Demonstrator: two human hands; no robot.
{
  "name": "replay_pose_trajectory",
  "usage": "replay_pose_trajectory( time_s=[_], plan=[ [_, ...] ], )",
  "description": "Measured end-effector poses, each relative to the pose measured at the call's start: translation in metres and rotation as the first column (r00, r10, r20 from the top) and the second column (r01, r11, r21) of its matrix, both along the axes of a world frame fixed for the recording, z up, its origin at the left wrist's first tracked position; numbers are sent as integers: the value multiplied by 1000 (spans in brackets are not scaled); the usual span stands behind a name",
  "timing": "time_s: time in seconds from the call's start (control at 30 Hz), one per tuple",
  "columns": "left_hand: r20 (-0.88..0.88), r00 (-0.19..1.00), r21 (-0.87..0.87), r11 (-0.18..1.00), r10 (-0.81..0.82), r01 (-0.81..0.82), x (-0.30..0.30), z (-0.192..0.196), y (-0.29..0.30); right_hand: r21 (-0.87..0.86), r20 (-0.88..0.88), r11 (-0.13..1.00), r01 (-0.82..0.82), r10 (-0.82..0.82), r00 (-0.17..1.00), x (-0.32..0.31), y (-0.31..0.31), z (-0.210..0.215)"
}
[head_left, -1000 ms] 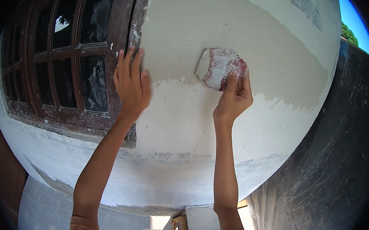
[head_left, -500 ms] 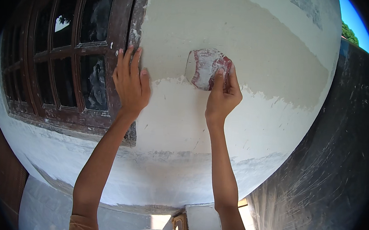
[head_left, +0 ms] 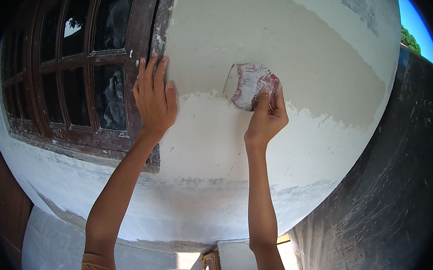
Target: The person applies wall filler to a wall using a scraper tool.
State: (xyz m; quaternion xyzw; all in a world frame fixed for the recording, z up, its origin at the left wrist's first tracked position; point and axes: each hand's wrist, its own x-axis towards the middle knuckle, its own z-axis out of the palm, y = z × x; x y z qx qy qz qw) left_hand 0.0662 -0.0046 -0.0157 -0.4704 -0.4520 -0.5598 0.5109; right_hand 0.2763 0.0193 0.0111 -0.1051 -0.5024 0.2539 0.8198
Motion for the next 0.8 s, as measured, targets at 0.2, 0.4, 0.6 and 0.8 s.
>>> replay_pose_trajectory(
  time_s=[0.2,0.4,0.6,0.8],
  plan=[
    [1,1000,-18,1000,2,-2,5,0,2,61,-221,993,97,-81,972,44,2,5],
    [3,1000,6,1000,-19,19,2,1,3,72,137,997,-1,-9,991,-25,-9,2],
    [17,999,25,999,-35,35,6,1,4,-13,-239,991,133,-132,962,37,4,12],
    [9,999,19,999,-47,46,2,0,3,4,-22,998,-61,61,998,-9,-21,11]
  ],
)
